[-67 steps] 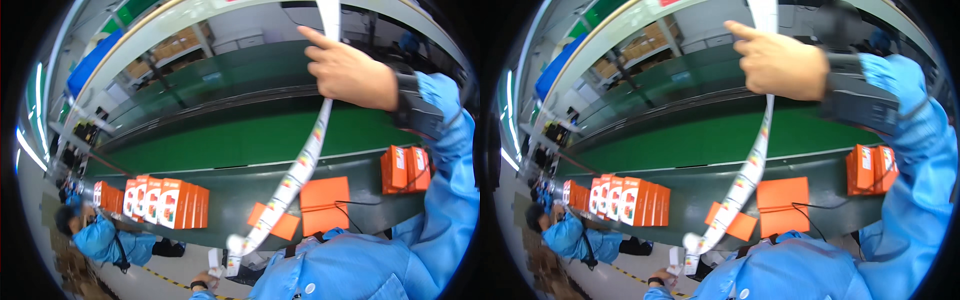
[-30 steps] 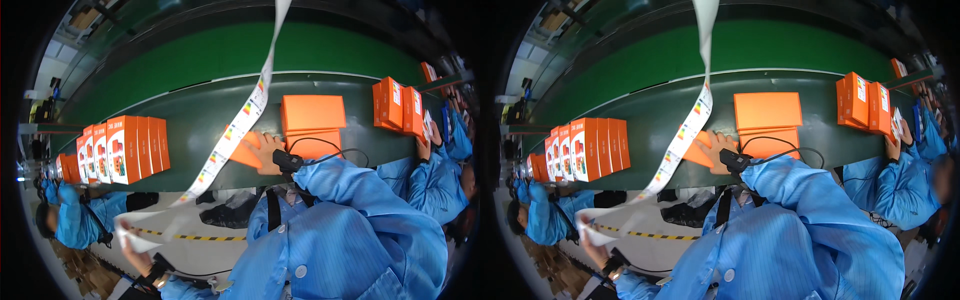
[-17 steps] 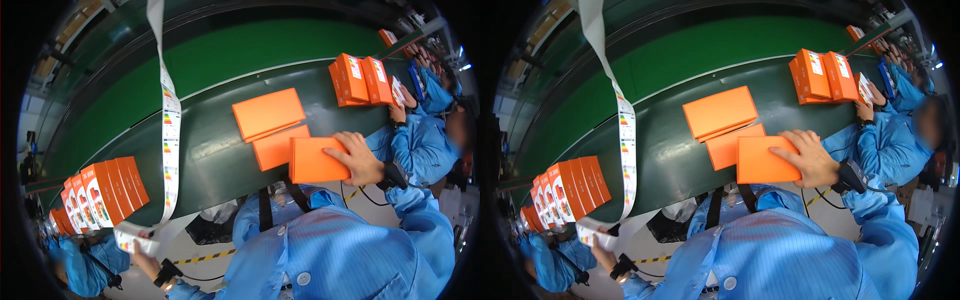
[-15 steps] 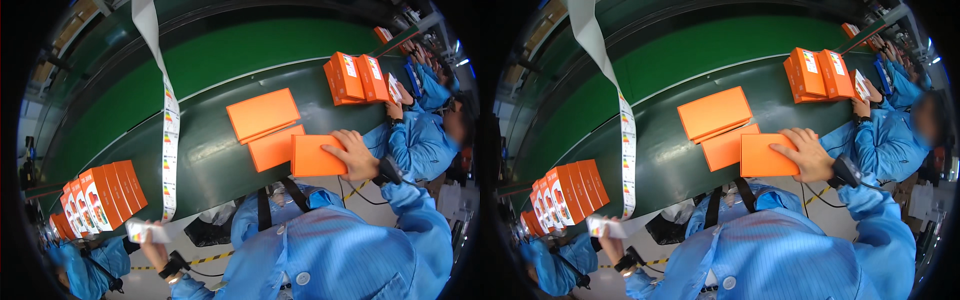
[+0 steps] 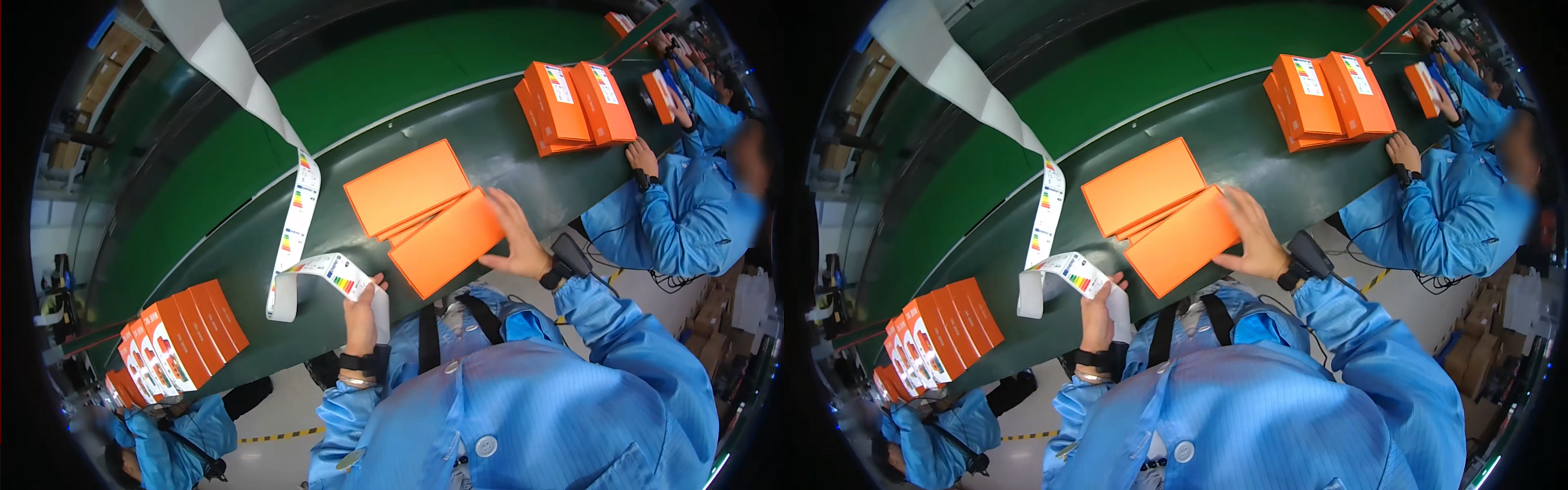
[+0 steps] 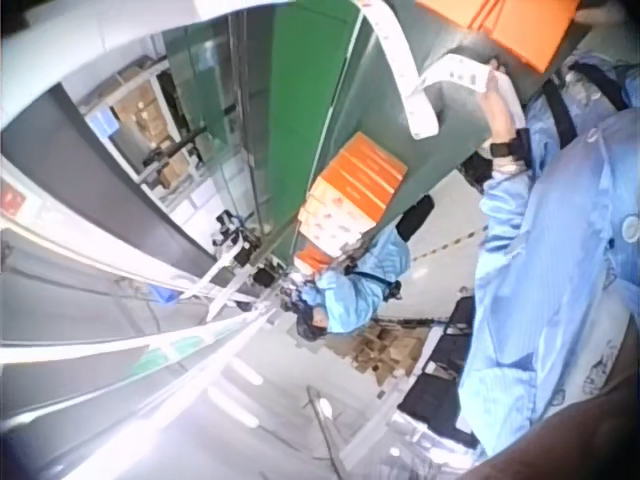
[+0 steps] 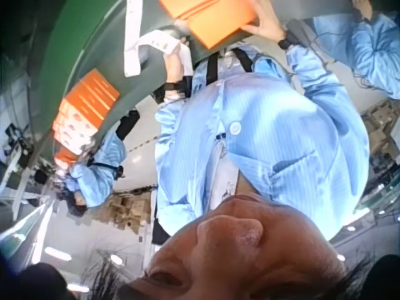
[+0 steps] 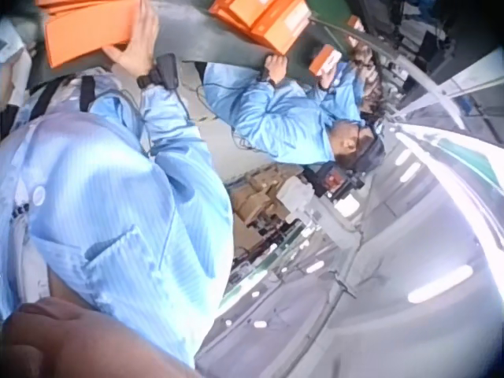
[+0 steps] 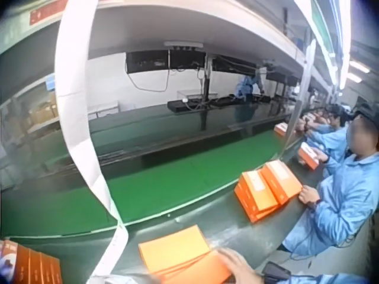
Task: Applying energy labels from a roll to orange product boxes on an assembly line.
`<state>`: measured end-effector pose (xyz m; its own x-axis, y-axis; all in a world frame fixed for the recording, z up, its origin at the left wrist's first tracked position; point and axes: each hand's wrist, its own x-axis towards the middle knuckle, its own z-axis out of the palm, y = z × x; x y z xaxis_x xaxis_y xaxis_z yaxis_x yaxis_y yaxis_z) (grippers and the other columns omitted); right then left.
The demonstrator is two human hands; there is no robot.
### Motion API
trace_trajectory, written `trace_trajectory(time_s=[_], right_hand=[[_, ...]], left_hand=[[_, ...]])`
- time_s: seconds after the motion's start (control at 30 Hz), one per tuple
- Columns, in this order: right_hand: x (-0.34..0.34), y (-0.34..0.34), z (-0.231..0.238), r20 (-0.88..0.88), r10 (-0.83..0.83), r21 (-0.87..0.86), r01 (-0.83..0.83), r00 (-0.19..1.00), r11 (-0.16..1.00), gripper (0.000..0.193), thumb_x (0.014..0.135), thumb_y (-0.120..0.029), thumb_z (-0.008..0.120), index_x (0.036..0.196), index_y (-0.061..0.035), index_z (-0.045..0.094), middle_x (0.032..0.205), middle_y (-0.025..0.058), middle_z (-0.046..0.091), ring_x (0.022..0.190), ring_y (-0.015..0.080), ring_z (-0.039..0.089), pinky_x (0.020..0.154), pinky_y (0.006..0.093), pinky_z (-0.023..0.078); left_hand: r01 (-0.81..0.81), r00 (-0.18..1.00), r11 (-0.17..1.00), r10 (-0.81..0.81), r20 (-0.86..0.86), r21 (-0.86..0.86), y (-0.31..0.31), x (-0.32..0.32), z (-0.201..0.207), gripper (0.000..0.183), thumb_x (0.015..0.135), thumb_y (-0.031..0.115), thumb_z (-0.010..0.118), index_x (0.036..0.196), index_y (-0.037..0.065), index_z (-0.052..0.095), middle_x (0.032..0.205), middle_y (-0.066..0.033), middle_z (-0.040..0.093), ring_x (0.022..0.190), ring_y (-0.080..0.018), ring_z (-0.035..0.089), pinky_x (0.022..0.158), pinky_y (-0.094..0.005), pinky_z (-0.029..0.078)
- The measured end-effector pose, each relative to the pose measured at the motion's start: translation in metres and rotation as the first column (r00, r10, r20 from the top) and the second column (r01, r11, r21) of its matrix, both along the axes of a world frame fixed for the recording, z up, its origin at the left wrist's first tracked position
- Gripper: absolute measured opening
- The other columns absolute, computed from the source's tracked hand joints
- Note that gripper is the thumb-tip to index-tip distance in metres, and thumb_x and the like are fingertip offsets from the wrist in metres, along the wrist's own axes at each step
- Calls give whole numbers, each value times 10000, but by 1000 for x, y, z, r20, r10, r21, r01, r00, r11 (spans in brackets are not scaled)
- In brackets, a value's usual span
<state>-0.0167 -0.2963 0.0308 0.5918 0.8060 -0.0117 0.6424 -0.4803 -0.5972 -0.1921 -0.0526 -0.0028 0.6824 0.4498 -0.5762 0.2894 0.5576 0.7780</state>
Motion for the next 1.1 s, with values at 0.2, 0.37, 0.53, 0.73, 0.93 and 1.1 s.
trace_trajectory(time_s=[0.2, 0.37, 0.53, 0.73, 0.93, 1.1], right_hand=[[-15, 13, -58, -970, -201, 15, 866, 133, 500, 636, 898, -386, 418, 1360, -7, 199, 1419, 114, 208, 1298, 213, 210, 1042, 336, 191], [-24, 30, -60, -962, -98, 163, 819, 256, 550, 497, 924, -281, 389, 1315, 18, 315, 1347, 107, 356, 1250, 193, 306, 1032, 276, 197], [-12, 32, -59, -937, -77, 227, 763, 340, 605, 523, 916, -279, 402, 1329, 20, 284, 1361, 110, 334, 1258, 193, 290, 1035, 277, 189], [12, 22, -43, -739, -275, 287, 657, 615, 697, 428, 891, -220, 451, 1260, -10, 406, 1315, 124, 393, 1236, 221, 333, 1019, 298, 231], [1, 86, 63, -608, -32, 319, 281, 793, 905, 399, 847, -187, 517, 1211, -33, 461, 1212, 120, 425, 1138, 236, 390, 952, 308, 301], [-26, 158, 81, -447, 334, 390, -155, 830, 908, 381, 810, -159, 571, 1170, -53, 508, 1127, 118, 452, 1056, 249, 439, 896, 316, 360]], left_hand=[[23, 990, 981, 4, -140, 192, -41, 23, 11, 328, 885, 213, 510, 1080, -49, 493, 986, -72, 542, 900, -132, 493, 804, -260, 396], [-28, 997, 966, 44, -55, 258, -28, 39, 8, 295, 881, 206, 528, 1035, -38, 468, 965, -64, 513, 874, -116, 461, 782, -260, 390], [22, 999, 892, 2, -53, 452, -19, 53, 5, 232, 880, 197, 527, 962, -14, 474, 829, -21, 507, 708, -81, 439, 618, -231, 386], [-88, 989, 965, 114, -94, 247, 1, 39, 20, 261, 882, 191, 509, 993, -44, 528, 884, -63, 561, 750, -102, 504, 644, -238, 417], [106, 991, 993, -109, 77, 45, 9, 20, 106, 265, 837, 73, 501, 1054, -78, 488, 999, -213, 592, 915, -278, 599, 823, -356, 461], [194, 979, 979, -189, 75, -68, 5, -16, 124, 282, 881, 56, 442, 1145, -41, 428, 1000, -196, 595, 894, -268, 605, 795, -339, 488]])
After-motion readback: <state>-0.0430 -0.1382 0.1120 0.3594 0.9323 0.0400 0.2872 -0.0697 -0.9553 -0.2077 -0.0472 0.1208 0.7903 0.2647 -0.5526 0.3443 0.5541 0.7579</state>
